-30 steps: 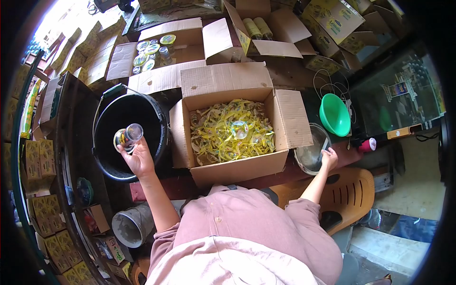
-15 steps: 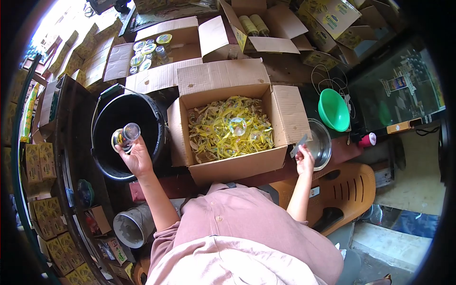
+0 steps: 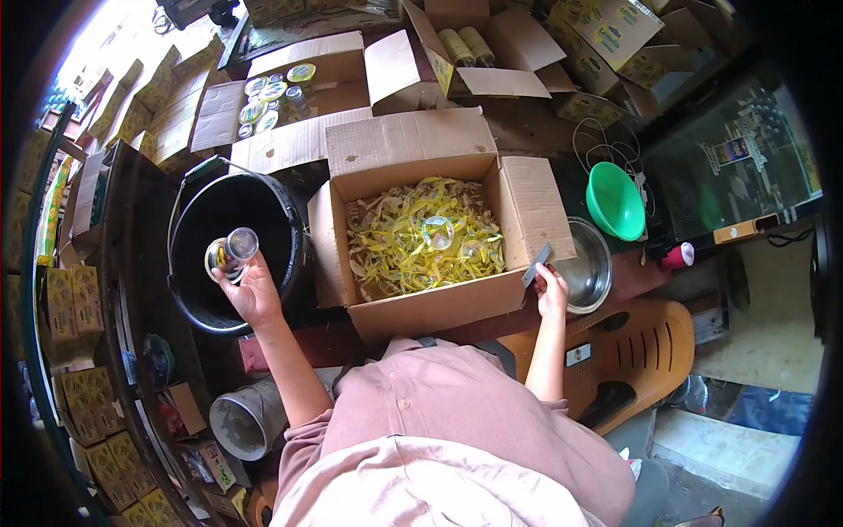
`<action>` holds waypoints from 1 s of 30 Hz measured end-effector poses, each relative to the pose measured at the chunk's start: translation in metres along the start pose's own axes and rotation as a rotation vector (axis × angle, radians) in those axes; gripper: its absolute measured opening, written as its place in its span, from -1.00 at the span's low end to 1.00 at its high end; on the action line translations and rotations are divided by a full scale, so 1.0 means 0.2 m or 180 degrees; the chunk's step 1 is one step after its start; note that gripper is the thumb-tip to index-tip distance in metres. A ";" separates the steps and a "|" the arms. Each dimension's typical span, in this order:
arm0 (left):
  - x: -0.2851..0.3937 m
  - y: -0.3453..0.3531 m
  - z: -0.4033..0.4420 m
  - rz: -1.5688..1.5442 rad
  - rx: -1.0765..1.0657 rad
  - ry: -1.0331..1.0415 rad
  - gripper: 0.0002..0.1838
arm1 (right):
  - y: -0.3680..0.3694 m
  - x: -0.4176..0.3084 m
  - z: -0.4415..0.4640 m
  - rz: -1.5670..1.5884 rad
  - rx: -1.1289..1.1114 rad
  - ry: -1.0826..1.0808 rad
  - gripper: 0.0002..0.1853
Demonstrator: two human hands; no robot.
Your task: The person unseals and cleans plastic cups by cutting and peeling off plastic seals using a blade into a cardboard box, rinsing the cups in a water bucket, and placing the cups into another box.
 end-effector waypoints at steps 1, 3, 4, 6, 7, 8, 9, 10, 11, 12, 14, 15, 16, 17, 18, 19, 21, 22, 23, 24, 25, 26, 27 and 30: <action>0.00 0.00 0.00 -0.0027 0.0015 0.0001 -0.53 | 0.00 0.01 0.01 -0.0007 -0.0018 -0.0003 -0.72; 0.00 0.01 0.00 0.0002 0.0029 0.0041 -0.52 | 0.00 0.02 0.02 -0.0130 -0.0011 -0.0027 -0.70; -0.01 0.01 0.00 0.0054 0.0030 0.0075 -0.51 | -0.01 0.02 0.03 -0.0190 -0.0005 -0.0040 -0.70; -0.01 0.01 0.00 0.0141 0.0046 0.0126 -0.51 | -0.01 0.01 0.03 -0.0252 0.0017 -0.0049 -0.68; -0.01 0.01 0.00 0.0177 0.0060 0.0148 -0.51 | -0.01 0.01 0.02 -0.0285 0.0025 -0.0053 -0.67; 0.00 0.01 0.00 0.0215 0.0075 0.0175 -0.52 | 0.00 0.01 0.03 -0.0253 0.0005 -0.0039 -0.66; -0.01 0.01 -0.01 0.0135 0.0044 0.0125 -0.54 | 0.00 0.01 0.03 -0.0226 -0.0017 -0.0018 -0.66; -0.02 0.01 -0.01 0.0058 0.0014 0.0081 -0.55 | -0.01 0.02 0.03 -0.0201 -0.0043 0.0009 -0.66; -0.02 0.01 -0.01 -0.0016 -0.0019 0.0039 -0.57 | -0.04 0.02 0.04 -0.0330 0.0296 -0.0065 -0.69; -0.01 0.00 0.00 -0.0023 0.0045 0.0017 -0.57 | -0.08 0.01 0.04 -0.0459 0.0630 -0.0142 -0.73; 0.01 -0.02 0.00 -0.0306 0.0129 -0.0155 -0.53 | -0.22 0.02 0.10 -0.0512 0.1517 -0.0858 -0.74; 0.00 -0.02 0.00 -0.0367 0.0195 -0.0157 -0.52 | -0.27 -0.02 0.10 -0.0553 0.1698 -0.1589 -0.72; -0.02 0.00 -0.01 -0.0502 0.0152 -0.0269 -0.51 | -0.22 -0.11 0.02 -0.0635 0.1693 -0.1851 -0.67; -0.03 0.01 -0.01 -0.0446 0.0138 -0.0269 -0.52 | -0.18 -0.22 -0.07 -0.0705 0.1682 -0.2116 -0.62; -0.04 0.03 -0.01 -0.0387 0.0113 -0.0267 -0.53 | -0.09 -0.32 -0.14 -0.0990 0.1594 -0.2506 -0.64; -0.03 0.05 -0.01 -0.0326 0.0083 -0.0260 -0.54 | 0.01 -0.41 -0.22 -0.1269 0.1494 -0.2897 -0.65; 0.00 0.00 0.02 -0.0333 0.0008 -0.0455 -0.54 | 0.34 -0.53 -0.39 -0.1714 0.1163 -0.3502 -0.66; 0.00 0.00 0.01 -0.0315 0.0166 -0.0443 -0.53 | 0.57 -0.57 -0.48 -0.1714 0.0553 -0.3668 -0.64; -0.01 -0.01 0.01 -0.0299 0.0327 -0.0438 -0.51 | 0.80 -0.57 -0.58 -0.1465 -0.0371 -0.3621 -0.61; -0.05 0.02 0.00 -0.0263 0.0359 -0.0457 -0.55 | 1.03 -0.52 -0.62 -0.1320 -0.1305 -0.3690 -0.56; -0.08 0.02 -0.02 -0.0359 0.0421 -0.0576 -0.56 | 1.26 -0.49 -0.75 -0.1441 -0.2022 -0.3806 -0.50; -0.08 0.01 -0.02 -0.0414 0.0474 -0.0580 -0.56 | 1.46 -0.46 -0.91 -0.1612 -0.2802 -0.3805 -0.40; -0.07 -0.01 -0.02 -0.0474 0.0532 -0.0589 -0.56 | 1.63 -0.36 -1.00 -0.1405 -0.3348 -0.3444 -0.30; -0.13 0.06 -0.07 -0.0058 0.0267 -0.0674 -0.51 | 1.94 -0.18 -1.31 -0.2208 -0.4392 -0.4100 -0.18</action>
Point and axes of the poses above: each hand's wrist, its own z-axis towards the middle knuckle, its own y-axis out of the palm, x = y × z, the point moved 6 cm from there along z, towards the middle knuckle, and after that the axes turned 1 degree about y, right-handed, at the moved point
